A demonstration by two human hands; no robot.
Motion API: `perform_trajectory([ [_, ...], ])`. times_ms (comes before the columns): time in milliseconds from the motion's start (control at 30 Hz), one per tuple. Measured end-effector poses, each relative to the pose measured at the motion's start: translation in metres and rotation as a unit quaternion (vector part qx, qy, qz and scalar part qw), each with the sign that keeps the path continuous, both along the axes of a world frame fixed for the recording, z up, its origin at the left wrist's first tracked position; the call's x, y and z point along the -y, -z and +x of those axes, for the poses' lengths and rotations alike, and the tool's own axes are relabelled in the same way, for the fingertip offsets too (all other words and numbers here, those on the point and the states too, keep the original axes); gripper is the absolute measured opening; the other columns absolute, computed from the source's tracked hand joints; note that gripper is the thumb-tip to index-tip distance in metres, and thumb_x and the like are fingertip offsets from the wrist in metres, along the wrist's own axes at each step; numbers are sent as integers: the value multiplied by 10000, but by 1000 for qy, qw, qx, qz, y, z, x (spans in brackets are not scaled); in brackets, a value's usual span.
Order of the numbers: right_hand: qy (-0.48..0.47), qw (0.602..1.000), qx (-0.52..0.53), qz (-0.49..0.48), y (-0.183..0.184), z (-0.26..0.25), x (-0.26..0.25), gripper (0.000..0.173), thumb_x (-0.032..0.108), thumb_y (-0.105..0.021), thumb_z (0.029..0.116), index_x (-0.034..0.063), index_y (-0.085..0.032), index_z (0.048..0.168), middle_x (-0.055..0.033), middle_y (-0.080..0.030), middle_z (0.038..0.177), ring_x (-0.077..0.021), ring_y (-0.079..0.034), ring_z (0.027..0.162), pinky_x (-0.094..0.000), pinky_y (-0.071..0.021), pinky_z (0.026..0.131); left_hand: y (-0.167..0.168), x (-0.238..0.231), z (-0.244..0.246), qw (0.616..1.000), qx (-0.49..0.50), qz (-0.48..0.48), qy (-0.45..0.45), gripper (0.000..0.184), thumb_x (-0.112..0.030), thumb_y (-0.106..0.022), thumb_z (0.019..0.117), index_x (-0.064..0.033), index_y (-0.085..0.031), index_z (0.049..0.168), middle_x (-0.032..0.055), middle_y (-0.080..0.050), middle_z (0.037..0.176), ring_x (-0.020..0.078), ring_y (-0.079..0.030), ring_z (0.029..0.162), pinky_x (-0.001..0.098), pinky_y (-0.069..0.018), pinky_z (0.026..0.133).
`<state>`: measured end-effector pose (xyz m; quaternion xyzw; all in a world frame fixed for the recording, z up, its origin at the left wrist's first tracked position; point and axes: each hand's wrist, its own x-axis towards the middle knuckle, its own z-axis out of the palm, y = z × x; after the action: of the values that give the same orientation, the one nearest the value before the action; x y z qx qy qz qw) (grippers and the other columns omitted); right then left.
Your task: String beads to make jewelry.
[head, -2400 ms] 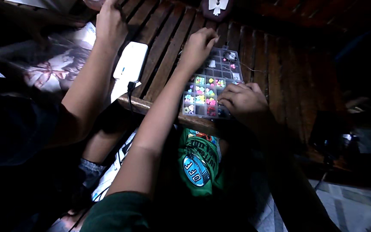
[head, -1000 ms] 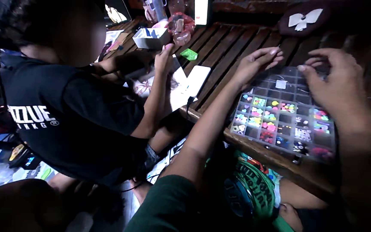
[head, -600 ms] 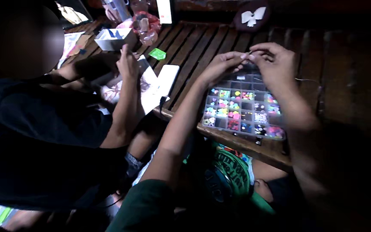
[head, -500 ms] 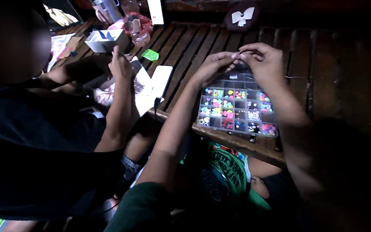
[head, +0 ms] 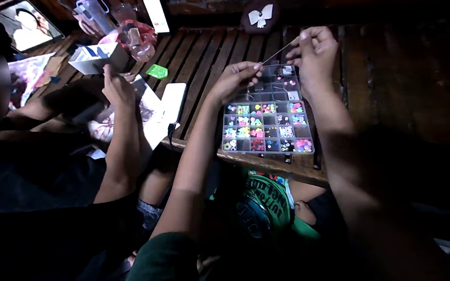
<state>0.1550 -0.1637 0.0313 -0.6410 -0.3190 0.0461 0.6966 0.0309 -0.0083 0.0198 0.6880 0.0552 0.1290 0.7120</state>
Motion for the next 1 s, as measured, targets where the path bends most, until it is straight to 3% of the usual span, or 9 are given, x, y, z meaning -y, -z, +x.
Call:
perform_trajectory([
  [167,73,989,-123,29,-8,7,9,298,157,-303,1126,-19,-411,1341,-76,-583,1104,-88,-618,737,-257,-546,657,-6,3,-3,998,-56,-6,13,202,-113,-439,1095,-20,-619,1104,-9,-712,838,63,-681,736,230,-578,721],
  [333,102,972,-203,65,-10,13,14,259,178,-263,1139,35,-389,1314,-37,-632,975,-100,-629,701,-258,-531,604,-7,4,-4,996,-86,4,33,236,-129,-428,1101,-32,-633,1036,3,-742,856,76,-715,761,247,-598,733],
  [633,88,978,-183,44,-12,9,12,276,181,-297,1134,40,-409,1343,-44,-656,993,-107,-641,726,-261,-530,620,-8,3,-5,995,-88,-13,36,281,-125,-412,1103,-40,-651,983,9,-751,852,86,-727,770,251,-604,750],
  [733,83,981,-172,45,-11,9,12,246,176,-309,1131,46,-432,1300,-39,-658,982,-105,-646,731,-259,-536,622,-8,2,-4,997,-74,-4,16,248,-123,-427,1100,-31,-649,1037,-7,-741,857,70,-714,771,242,-597,756],
  [833,77,986,-145,33,-10,11,13,239,162,-351,1121,23,-461,1281,-47,-631,1004,-101,-634,737,-257,-540,635,0,-4,0,999,-1,33,-41,171,-98,-493,1073,-21,-645,1066,-32,-665,823,45,-636,744,218,-551,736],
  [1000,84,991,-104,-2,-6,16,13,238,165,-391,1113,11,-501,1256,-51,-613,1019,-96,-630,747,-255,-543,650,4,-14,-1,990,17,119,-77,171,-30,-565,1027,26,-672,1148,1,-697,957,45,-661,858,231,-560,839],
])
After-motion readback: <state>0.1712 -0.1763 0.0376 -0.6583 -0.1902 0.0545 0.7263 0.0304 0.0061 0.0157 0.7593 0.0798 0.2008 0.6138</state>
